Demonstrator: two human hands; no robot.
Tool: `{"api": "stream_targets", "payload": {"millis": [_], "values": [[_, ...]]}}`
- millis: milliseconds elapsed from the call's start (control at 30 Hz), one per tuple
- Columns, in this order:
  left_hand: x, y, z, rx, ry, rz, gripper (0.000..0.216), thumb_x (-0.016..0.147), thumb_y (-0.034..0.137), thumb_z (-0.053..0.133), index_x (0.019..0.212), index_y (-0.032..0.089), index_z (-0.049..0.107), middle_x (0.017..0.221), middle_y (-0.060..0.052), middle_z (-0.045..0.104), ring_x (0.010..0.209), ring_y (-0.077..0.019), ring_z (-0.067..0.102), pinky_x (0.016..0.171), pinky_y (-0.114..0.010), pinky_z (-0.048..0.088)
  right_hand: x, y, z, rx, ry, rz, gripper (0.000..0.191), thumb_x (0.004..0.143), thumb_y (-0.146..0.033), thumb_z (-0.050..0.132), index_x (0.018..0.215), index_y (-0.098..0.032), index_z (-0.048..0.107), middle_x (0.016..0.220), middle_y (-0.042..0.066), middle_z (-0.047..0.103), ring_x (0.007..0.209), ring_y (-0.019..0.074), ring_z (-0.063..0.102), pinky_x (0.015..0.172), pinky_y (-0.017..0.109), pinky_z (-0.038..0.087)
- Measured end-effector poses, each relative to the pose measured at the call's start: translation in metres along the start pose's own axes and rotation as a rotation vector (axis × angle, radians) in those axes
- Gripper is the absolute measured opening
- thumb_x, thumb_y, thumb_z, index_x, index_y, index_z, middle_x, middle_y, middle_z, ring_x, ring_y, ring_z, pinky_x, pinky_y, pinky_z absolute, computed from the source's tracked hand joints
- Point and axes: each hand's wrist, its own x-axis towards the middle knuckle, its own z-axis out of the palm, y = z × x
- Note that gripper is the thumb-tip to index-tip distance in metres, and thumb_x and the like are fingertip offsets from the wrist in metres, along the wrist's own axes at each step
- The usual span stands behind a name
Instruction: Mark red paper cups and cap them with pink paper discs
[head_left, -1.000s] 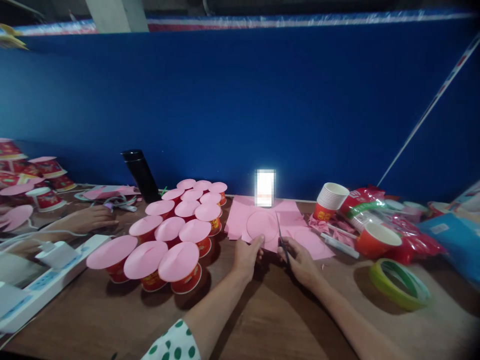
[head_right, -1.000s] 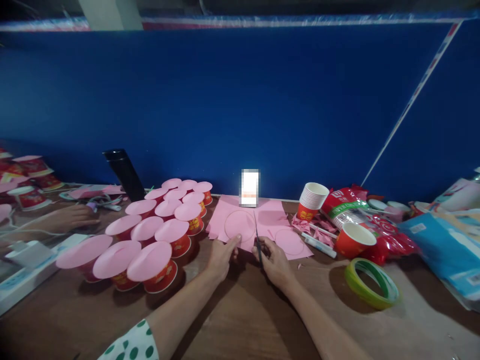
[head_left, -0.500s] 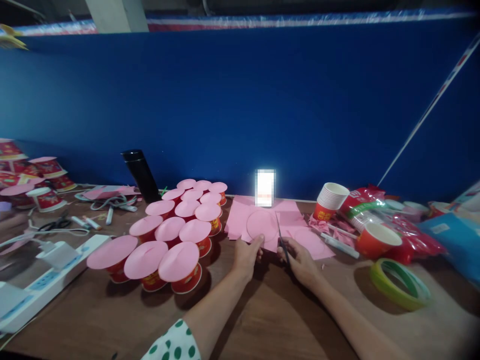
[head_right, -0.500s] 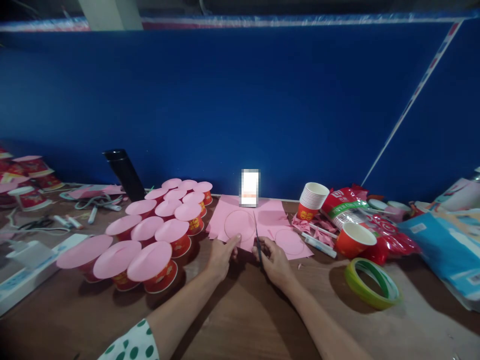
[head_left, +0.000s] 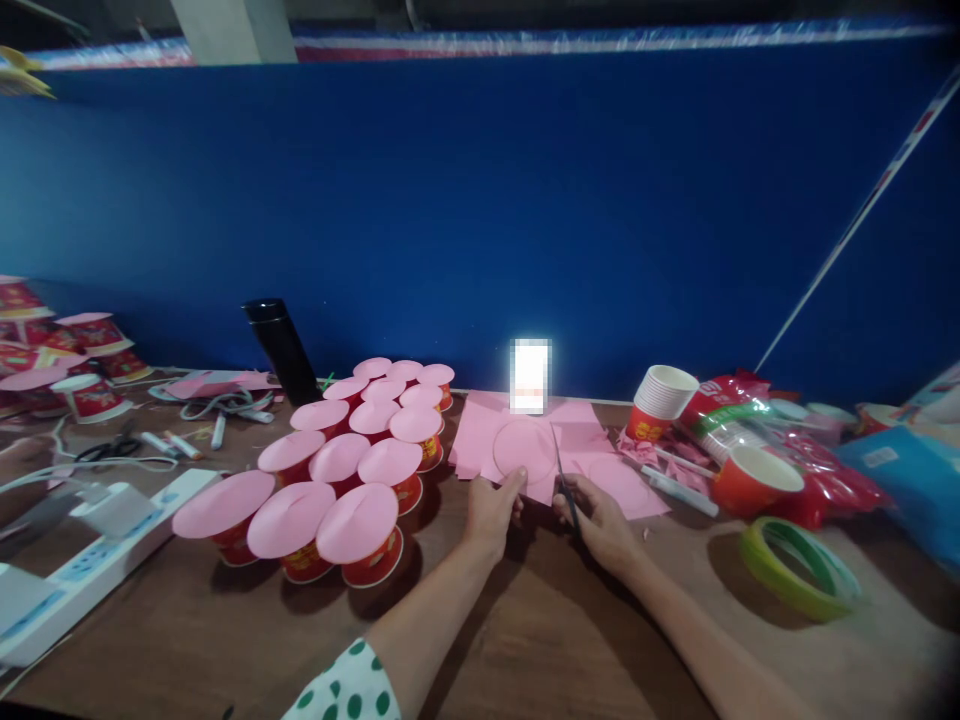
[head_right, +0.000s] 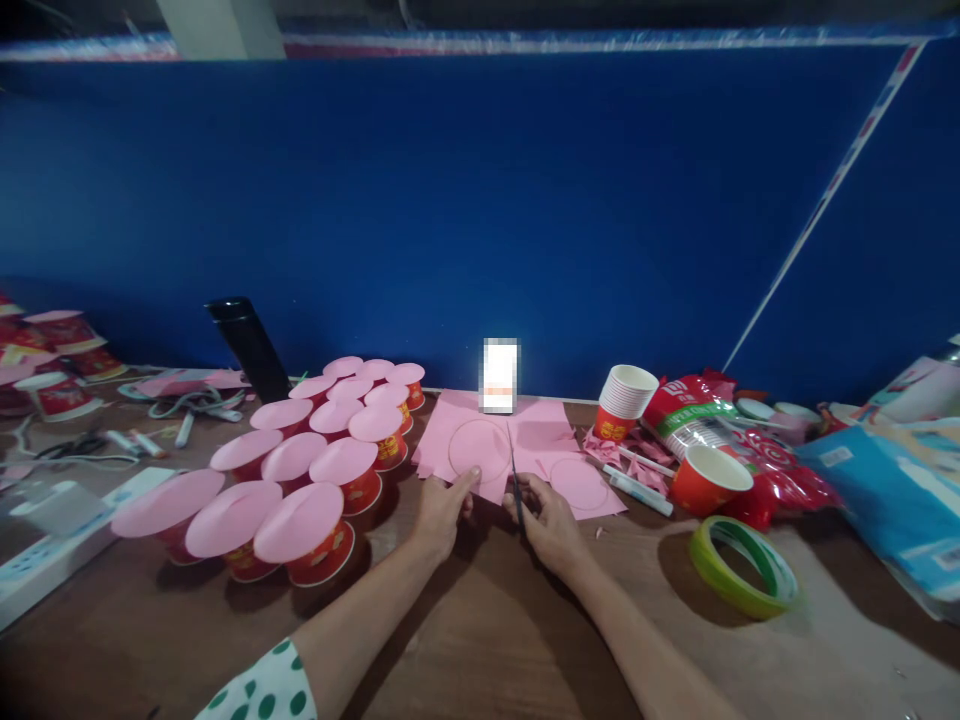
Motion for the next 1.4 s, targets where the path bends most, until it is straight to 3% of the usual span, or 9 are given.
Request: {"api": "stream_targets", "payload": {"millis": [1400], "values": [[-0.0034,0.0066,0.0002,0.013,-0.024,0.013,0.041,0.062,0.044,0.072,0.044,0.016,0.048,0.035,0.004,0.042,0.032,-0.007,0.04,0.036,-0.021,0.032,0.0,-0.0044,-0.0005,0.045,0.006,0.009,0.036,0.083,-0.046,0.055,0.104,-0.017,0.056,0.071,0.0,0.056,0.062,0.0133,0.053,0.055,0.024,0.046]]}}
